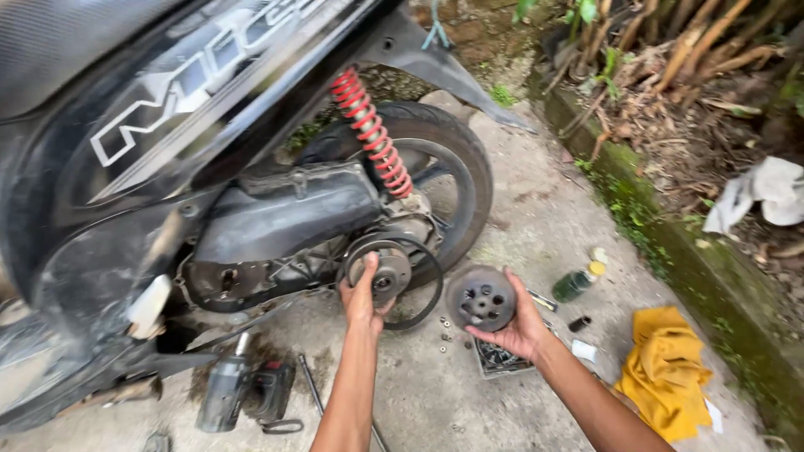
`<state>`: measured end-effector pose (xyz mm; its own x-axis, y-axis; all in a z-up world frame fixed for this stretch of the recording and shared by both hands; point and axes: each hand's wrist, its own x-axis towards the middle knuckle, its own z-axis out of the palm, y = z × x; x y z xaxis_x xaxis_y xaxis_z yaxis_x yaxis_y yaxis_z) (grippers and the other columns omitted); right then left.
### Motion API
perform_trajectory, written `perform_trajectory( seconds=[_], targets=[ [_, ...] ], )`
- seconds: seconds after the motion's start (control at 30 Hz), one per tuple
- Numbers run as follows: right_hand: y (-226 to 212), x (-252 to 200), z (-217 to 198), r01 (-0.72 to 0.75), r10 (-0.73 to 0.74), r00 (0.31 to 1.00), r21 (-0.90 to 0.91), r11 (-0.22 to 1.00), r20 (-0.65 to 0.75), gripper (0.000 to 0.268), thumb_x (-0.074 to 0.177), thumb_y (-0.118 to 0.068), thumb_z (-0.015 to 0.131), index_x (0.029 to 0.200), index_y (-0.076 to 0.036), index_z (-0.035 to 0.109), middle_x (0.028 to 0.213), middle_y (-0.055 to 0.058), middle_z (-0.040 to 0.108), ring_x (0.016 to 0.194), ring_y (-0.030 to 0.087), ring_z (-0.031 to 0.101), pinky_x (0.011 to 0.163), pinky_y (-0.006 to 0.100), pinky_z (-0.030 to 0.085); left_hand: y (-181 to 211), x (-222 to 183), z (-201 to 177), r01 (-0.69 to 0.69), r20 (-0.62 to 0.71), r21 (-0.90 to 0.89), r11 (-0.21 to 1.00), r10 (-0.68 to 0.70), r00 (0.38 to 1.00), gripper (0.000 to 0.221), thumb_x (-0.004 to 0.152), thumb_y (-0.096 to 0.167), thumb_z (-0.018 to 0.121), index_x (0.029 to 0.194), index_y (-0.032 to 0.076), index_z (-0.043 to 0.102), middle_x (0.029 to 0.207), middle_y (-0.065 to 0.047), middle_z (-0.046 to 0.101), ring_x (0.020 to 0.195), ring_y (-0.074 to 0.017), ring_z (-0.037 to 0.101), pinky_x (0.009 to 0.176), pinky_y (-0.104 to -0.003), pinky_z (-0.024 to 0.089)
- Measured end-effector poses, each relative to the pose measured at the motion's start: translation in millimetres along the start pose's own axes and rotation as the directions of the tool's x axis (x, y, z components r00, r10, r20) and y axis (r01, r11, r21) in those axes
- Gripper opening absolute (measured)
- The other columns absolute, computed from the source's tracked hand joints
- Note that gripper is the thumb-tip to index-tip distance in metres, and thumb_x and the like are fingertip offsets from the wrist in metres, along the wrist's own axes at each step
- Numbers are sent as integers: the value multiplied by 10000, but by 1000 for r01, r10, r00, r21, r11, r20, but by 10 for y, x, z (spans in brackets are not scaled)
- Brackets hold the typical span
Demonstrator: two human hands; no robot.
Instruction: Disassembling and inspecting motorcycle CVT components including the clutch bell and drive belt
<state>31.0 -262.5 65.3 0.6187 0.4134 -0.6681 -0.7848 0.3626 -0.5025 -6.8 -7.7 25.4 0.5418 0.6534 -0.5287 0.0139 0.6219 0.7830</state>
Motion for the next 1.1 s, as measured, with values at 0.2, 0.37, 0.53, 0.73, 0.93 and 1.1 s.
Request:
perform_trajectory(
  seconds=[0.2,0.37,0.53,0.73,0.93,1.1],
  targets=[
    [-56,211,-837,174,-180,979,-60,983,-98,734,920,-574,605,1393,-36,446,1403,256,490,1231,468,549,915,683,526,-139,249,-9,-105,-66,25,994,107,992,1001,654,392,980,1404,78,396,1279,-273,515,1174,-478,577,798,-750,516],
    [317,430,-890,155,-203,970,-305,940,-133,710,832,-466,780,1340,-1,610,1360,325,563,1190,538,586,841,667,580,-114,185,31,-121,-62,9,993,122,991,932,651,373,977,1354,101,429,1211,-245,543,1106,-434,613,755,-702,558],
    [849,1303,-1139,244,-444,894,-889,387,52,715,677,-554,917,1171,-59,770,1207,227,733,1199,401,652,1019,497,561,-163,101,-4,-146,-85,10,989,146,986,879,641,356,968,1318,97,470,1144,-220,568,1045,-398,638,744,-658,578],
    [1095,1897,-911,480,-242,695,-688,-544,677,473,650,-457,796,1046,-214,710,1230,97,574,1418,536,275,1061,666,470,-145,-36,-8,-163,-121,-63,985,155,981,791,631,296,960,1251,83,516,1095,-206,570,987,-383,647,710,-602,589],
    [1456,2323,-585,419,-187,774,-710,-565,605,662,758,-490,738,1304,-130,641,1383,198,489,1472,600,104,1076,673,431,-228,-123,-113,-266,-92,-27,964,262,961,707,582,214,992,1173,111,617,1050,-129,619,958,-251,622,739,-416,571],
    [1841,2772,-621,505,-247,690,-697,-509,680,620,691,-395,812,1255,-201,644,1473,217,394,1402,535,195,1066,633,346,-227,-361,-324,-315,154,-181,932,343,927,585,730,19,791,1259,-3,544,1131,-169,678,980,-253,653,898,-348,516]
  ],
)
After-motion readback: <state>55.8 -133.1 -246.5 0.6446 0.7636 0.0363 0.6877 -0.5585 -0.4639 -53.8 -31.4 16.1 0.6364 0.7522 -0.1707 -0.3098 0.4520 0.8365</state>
